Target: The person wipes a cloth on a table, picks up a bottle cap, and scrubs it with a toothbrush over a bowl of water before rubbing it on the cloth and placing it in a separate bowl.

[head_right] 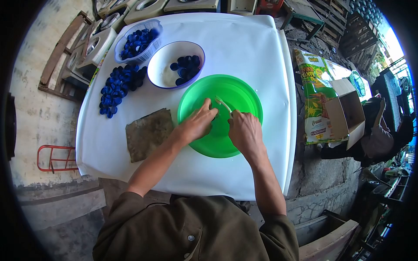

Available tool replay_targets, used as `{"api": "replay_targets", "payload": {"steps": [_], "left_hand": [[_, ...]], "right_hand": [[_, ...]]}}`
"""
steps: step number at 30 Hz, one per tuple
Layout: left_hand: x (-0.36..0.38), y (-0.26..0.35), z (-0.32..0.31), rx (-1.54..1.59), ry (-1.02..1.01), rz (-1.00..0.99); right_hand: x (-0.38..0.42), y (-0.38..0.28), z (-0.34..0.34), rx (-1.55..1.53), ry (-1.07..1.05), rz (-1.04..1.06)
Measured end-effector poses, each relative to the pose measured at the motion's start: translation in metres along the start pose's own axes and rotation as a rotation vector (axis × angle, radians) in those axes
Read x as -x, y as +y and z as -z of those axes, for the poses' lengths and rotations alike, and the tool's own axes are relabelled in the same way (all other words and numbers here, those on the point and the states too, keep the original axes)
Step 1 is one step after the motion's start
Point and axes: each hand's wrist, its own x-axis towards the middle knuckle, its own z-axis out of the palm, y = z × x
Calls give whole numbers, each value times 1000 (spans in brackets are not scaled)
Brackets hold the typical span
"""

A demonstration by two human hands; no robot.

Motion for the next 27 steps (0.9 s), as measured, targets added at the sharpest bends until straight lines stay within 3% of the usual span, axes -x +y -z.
{"api": "replay_targets", "payload": {"steps": [3, 6, 16, 20, 27], "left_hand": [[-3, -13, -11, 24, 164, -171], [-6, -4, 5, 165, 125, -148], [-6, -6, 17, 750, 321, -157], [-10, -17, 22, 1328, 264, -125], [-6, -23, 36, 1569, 152, -43]], "right_hand": [[-8, 1, -11, 24, -66, -15], [-11, 3, -21, 36, -83, 18], [-8, -2, -7, -93, -224, -9], [4, -16, 18, -223, -141, -72], [21, -16, 14, 53, -138, -10]]}}
